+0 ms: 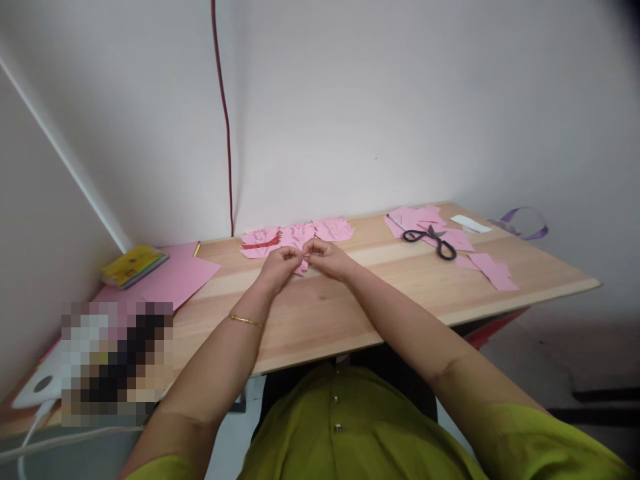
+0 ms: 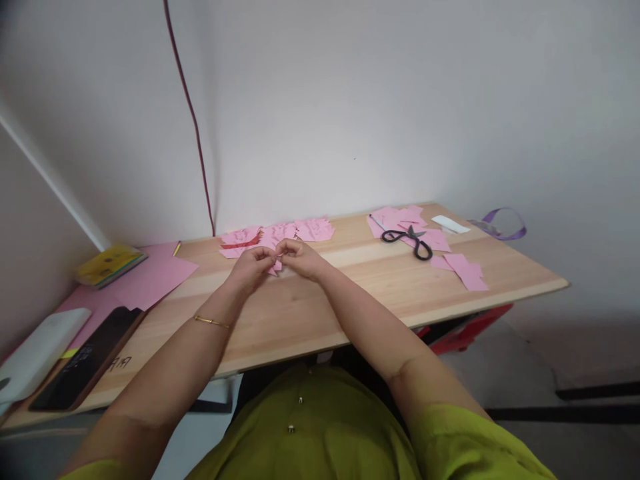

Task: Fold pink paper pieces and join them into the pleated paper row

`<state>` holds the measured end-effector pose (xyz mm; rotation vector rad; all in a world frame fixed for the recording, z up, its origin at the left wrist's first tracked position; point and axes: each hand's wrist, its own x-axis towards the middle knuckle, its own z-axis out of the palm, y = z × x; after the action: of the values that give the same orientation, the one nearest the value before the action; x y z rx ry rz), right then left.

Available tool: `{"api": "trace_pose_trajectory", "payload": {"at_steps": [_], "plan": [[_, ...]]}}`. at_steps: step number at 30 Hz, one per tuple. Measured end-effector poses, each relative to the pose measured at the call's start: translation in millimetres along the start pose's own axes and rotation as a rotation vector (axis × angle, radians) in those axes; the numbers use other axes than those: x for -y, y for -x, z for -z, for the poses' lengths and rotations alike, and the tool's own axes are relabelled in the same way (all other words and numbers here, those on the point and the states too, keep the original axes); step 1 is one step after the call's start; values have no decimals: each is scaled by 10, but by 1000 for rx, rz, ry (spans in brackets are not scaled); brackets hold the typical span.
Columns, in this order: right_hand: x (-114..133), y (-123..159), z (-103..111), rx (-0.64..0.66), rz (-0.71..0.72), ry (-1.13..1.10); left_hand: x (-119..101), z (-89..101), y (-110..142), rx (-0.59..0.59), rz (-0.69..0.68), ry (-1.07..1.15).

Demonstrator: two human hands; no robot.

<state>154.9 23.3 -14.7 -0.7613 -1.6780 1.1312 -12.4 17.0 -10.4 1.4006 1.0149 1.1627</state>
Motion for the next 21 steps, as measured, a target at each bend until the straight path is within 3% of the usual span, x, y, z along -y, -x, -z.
{"api": "trace_pose_trajectory", "payload": {"at_steps": [15,21], "plan": [[-40,-12,44,44,15,1,-142,50,34,8,-18,-120],[-40,-17,22,2,-118,-106,-91,70,-1,10,-75,-152]]}}
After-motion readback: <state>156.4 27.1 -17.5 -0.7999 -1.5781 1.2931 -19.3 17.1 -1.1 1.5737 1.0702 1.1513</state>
